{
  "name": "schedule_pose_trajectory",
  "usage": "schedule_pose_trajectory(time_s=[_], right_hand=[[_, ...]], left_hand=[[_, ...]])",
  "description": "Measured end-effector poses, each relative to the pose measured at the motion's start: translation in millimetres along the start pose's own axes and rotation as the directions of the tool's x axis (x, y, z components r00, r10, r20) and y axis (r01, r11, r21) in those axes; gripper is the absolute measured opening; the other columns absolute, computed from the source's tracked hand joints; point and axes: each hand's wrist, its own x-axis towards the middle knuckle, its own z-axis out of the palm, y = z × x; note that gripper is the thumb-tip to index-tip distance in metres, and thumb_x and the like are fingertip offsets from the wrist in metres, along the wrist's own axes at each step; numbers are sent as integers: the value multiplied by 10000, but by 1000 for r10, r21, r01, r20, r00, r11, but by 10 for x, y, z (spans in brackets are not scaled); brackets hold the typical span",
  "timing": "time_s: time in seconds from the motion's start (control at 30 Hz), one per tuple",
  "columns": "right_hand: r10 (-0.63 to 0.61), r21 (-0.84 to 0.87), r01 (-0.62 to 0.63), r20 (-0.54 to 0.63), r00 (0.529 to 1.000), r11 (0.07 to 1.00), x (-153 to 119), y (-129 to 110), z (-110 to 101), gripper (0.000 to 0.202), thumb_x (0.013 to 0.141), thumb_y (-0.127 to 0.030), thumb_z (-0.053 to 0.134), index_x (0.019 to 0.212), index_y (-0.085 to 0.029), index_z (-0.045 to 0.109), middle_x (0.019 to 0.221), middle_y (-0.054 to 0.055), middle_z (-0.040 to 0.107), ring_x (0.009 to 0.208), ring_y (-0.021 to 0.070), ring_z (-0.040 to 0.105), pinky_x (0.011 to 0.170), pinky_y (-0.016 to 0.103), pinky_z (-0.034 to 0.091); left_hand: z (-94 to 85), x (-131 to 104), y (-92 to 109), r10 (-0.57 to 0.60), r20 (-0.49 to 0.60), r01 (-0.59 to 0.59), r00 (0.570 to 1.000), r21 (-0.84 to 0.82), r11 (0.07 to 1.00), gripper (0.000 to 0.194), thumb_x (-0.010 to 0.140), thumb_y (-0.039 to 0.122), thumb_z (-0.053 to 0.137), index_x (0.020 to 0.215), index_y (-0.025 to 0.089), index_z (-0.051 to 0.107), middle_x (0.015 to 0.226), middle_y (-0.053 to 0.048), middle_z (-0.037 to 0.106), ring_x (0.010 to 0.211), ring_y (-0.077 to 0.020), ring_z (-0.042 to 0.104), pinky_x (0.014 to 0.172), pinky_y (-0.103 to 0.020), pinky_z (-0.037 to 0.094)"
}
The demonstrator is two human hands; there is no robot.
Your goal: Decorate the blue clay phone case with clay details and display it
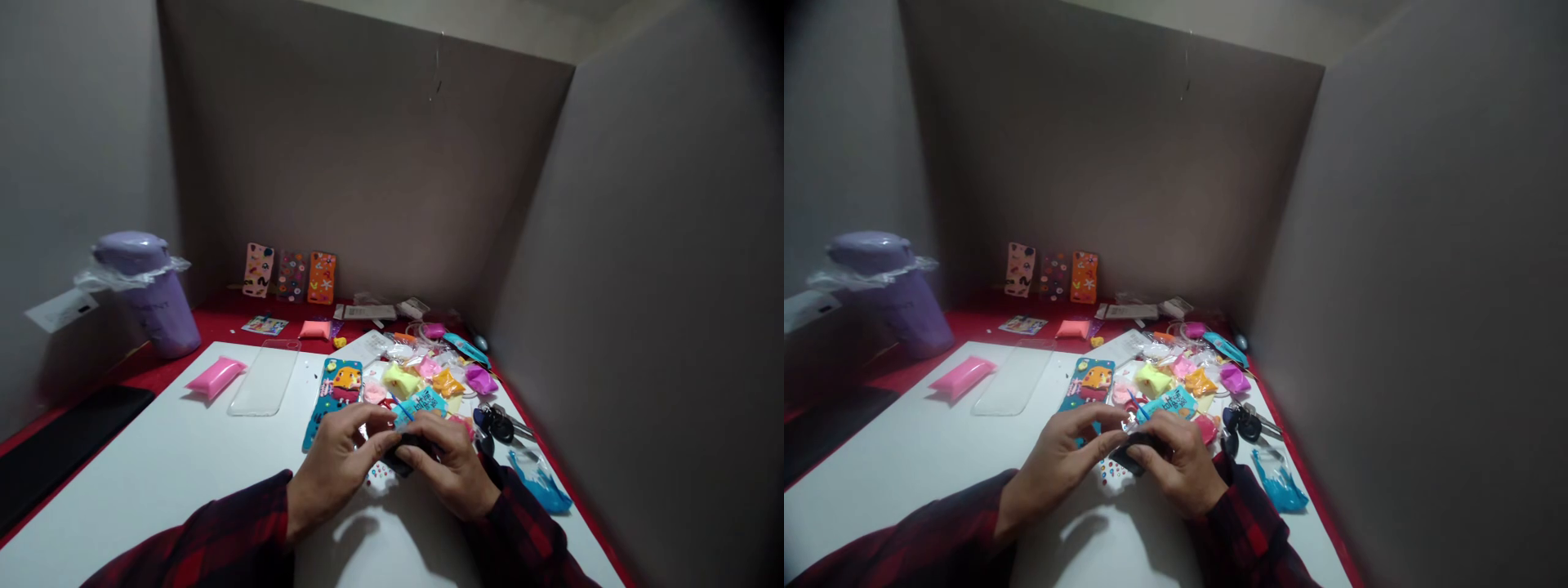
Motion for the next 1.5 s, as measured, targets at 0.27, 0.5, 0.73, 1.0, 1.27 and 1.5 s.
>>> schedule_pose_trajectory(time_s=[0.27, 0.5, 0.73, 1.0, 1.27, 1.5], right_hand=[[-33, -13, 34, 26, 999, 999, -1, -3, 4, 92, 834, -229, 598, 836, -168, 666, 682, 13, 570, 636, 130, 504, 604, 263, 368], [-33, 36, 32, 37, 999, 999, 14, -37, -4, 96, 828, -222, 601, 794, -158, 664, 667, 13, 574, 626, 121, 503, 600, 252, 371], [16, 82, -20, 52, 999, 996, -9, -19, -12, 120, 836, -251, 586, 795, -165, 660, 682, 12, 578, 640, 125, 512, 613, 258, 376], [13, 104, -18, 50, 999, 994, 0, -26, -24, 126, 831, -261, 587, 773, -169, 649, 658, -3, 544, 612, 114, 493, 595, 249, 371], [42, 88, -48, 66, 997, 995, 3, -24, -19, 207, 851, -342, 560, 758, -175, 637, 651, 4, 545, 607, 125, 486, 587, 264, 374], [60, 103, -69, 81, 995, 992, 15, -36, -23, 248, 862, -381, 545, 743, -181, 630, 646, 1, 538, 595, 121, 479, 564, 258, 370]], left_hand=[[-25, 80, 51, -281, 154, 315, 947, -299, 901, 226, 750, 335, 646, 670, 128, 604, 614, 14, 543, 568, -97, 475, 533, -214, 376], [-23, 98, 46, -383, 263, 462, 886, -412, 786, 249, 678, 350, 691, 659, 127, 581, 545, 38, 513, 448, -70, 440, 440, -197, 373], [-28, 119, 66, -369, 279, 460, 887, -456, 761, 259, 686, 354, 701, 646, 122, 591, 497, 34, 525, 437, -77, 469, 452, -204, 407], [-19, 115, 25, -368, 277, 459, 887, -459, 761, 268, 695, 365, 706, 666, 117, 609, 473, 37, 519, 412, -76, 462, 413, -198, 398], [-26, 110, 56, -376, 269, 461, 887, -451, 764, 267, 699, 364, 703, 656, 122, 599, 485, 32, 532, 428, -82, 478, 427, -206, 430], [-27, 116, 18, -390, 284, 482, 876, -472, 738, 231, 713, 319, 691, 645, 125, 588, 473, 36, 524, 402, -79, 477, 411, -202, 427]])
